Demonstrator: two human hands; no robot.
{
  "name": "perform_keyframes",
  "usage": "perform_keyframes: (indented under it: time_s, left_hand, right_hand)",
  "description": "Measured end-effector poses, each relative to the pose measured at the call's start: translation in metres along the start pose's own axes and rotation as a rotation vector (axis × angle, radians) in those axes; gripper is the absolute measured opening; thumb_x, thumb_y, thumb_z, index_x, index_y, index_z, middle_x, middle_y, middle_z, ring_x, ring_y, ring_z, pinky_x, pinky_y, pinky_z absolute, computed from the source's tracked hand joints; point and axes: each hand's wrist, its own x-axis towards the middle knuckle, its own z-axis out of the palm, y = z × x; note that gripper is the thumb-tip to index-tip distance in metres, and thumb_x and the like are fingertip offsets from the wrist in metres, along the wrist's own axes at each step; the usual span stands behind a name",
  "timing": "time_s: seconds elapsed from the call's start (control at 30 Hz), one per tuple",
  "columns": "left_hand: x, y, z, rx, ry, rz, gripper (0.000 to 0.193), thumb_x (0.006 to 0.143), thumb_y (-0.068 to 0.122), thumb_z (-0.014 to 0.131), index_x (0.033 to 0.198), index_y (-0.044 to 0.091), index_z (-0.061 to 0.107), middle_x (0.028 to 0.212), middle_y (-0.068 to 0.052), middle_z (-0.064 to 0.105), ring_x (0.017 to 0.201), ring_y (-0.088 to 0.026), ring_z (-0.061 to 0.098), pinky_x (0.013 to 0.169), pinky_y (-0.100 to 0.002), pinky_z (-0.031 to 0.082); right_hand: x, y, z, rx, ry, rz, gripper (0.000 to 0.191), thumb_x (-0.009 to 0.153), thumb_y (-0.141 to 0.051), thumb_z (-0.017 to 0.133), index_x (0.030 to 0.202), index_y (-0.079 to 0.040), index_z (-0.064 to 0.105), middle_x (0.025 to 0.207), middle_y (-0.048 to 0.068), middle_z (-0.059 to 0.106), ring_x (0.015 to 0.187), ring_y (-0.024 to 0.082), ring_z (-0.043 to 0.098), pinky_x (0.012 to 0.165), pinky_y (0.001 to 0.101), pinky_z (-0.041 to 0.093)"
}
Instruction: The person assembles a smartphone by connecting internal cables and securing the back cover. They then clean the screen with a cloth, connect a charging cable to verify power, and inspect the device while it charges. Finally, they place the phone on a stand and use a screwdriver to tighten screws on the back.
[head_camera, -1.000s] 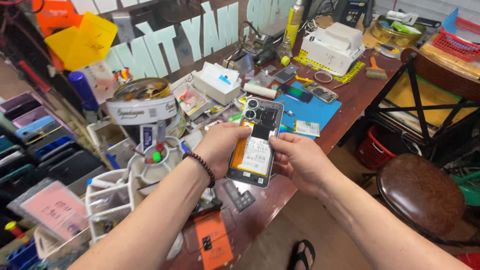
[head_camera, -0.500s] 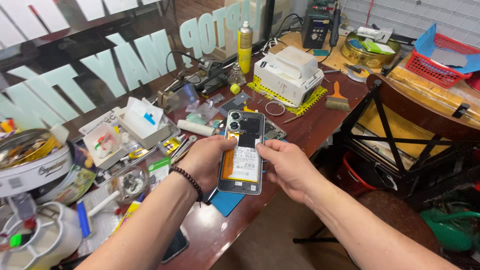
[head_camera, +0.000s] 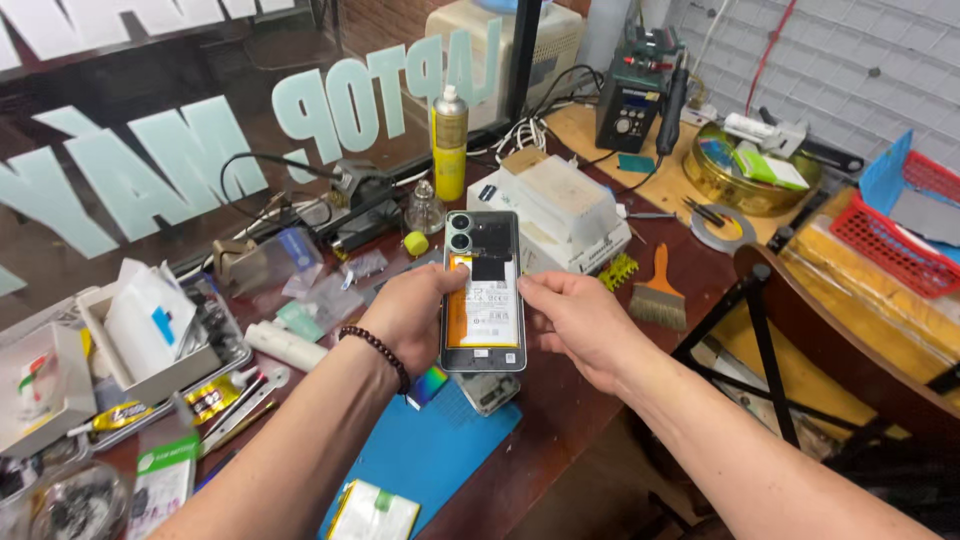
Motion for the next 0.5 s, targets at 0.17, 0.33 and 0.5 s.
perform_keyframes:
  time_s: [0.17, 0.33, 0.5]
  left_hand:
    - [0.083, 0.021, 0.015, -0.056, 0.004, -0.03, 0.03, 0.103, 0.019, 0.046, 0.12, 0.0, 0.061, 0.115, -0.017, 0.072, 0.106, -0.032, 0.07, 0.097, -0.054, 0.055]
    - [0.135, 0.03, 0.021, -0.055, 0.14, 0.037, 0.026, 0.101, 0.016, 0.049, 0.117, 0.002, 0.063, 0.112, -0.014, 0.074, 0.106, -0.029, 0.07, 0.097, -0.051, 0.057]
    - [0.191, 0.042, 0.028, 0.029, 0.403, 0.086, 0.02, 0.102, 0.017, 0.056, 0.113, 0.005, 0.067, 0.109, -0.009, 0.073, 0.099, -0.023, 0.069, 0.091, -0.045, 0.055]
  right_hand:
    - [0.111, -0.034, -0.084, -0.156, 0.117, -0.126, 0.026, 0.093, -0.025, 0.069, 0.107, -0.003, 0.071, 0.094, 0.003, 0.071, 0.082, 0.015, 0.069, 0.07, 0.0335, 0.055]
    - [0.219, -0.06, -0.161, -0.861, 0.329, -0.446, 0.041, 0.082, -0.029, 0.081, 0.115, -0.005, 0.074, 0.099, 0.011, 0.077, 0.089, 0.021, 0.072, 0.08, 0.0355, 0.056]
    - [0.334, -0.066, -0.196, -0.987, 0.233, -0.347, 0.045, 0.087, -0.042, 0.079, 0.116, -0.008, 0.076, 0.099, 0.013, 0.078, 0.087, 0.023, 0.072, 0.081, 0.0375, 0.054]
